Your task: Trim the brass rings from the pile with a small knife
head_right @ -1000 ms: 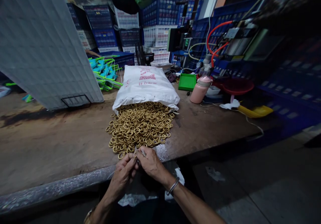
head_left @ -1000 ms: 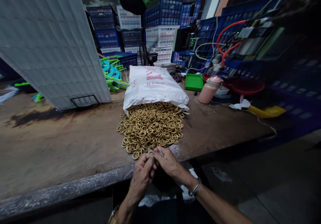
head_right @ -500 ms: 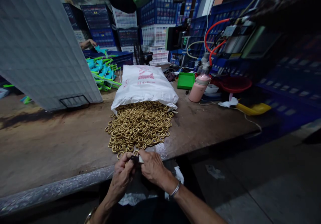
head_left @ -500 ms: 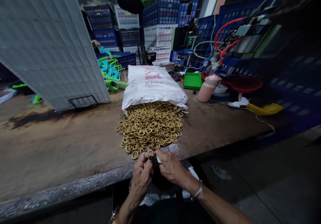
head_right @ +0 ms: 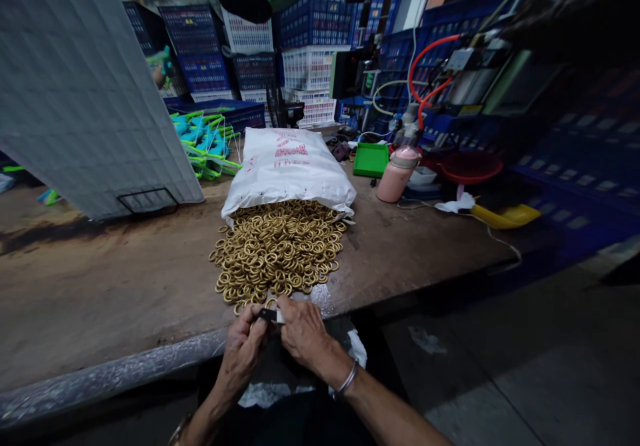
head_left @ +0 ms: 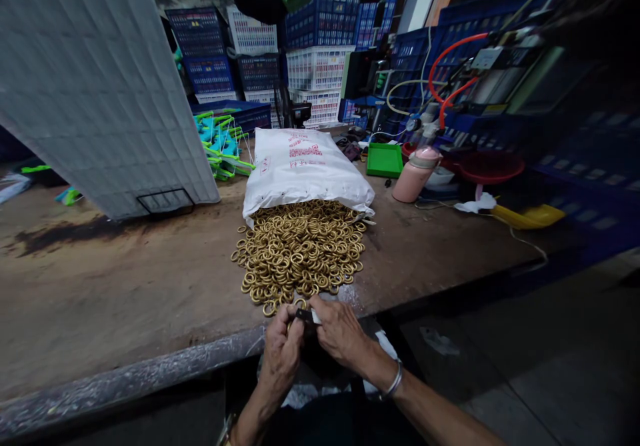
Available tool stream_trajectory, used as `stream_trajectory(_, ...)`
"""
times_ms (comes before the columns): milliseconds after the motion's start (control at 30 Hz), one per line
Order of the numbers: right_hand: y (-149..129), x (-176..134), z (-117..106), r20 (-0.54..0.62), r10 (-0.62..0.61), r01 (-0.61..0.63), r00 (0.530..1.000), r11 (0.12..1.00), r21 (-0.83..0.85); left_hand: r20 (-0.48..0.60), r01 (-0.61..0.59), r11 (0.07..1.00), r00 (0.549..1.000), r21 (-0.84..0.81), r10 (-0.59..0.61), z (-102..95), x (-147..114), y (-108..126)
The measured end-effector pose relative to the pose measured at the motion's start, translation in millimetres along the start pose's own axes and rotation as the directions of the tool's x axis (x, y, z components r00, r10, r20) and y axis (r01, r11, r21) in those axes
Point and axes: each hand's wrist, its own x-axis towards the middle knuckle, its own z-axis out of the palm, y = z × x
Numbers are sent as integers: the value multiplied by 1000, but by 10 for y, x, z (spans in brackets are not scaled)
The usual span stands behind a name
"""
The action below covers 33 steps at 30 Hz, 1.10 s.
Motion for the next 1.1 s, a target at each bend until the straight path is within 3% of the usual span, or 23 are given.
stream_trajectory(467, 75, 18, -19, 86, -109, 98, 990, 988, 121, 52, 4, 1000, 999, 19, -5, -34, -82, 7)
stream_trajectory(633, 187, 55, -21, -21, 5, -4, 1000, 1000, 11, 169, 141, 984, 978, -108, -122, 32, -180, 104)
stream_trajectory(767, 207, 213, -57, -160, 77, -77, 984, 997, 4, 253, 302, 898, 941, -322, -226, 75, -160, 119)
stream_trajectory(900, 176, 395, -27, -252, 120, -131, 960, 991, -25, 264, 351, 849, 929, -395, -261, 70, -122, 105)
stream_trajectory(1100, 85, 471, 6, -237, 141, -155, 961, 987, -42, 231, 373, 750, 928, -546, -293, 27, -118, 128)
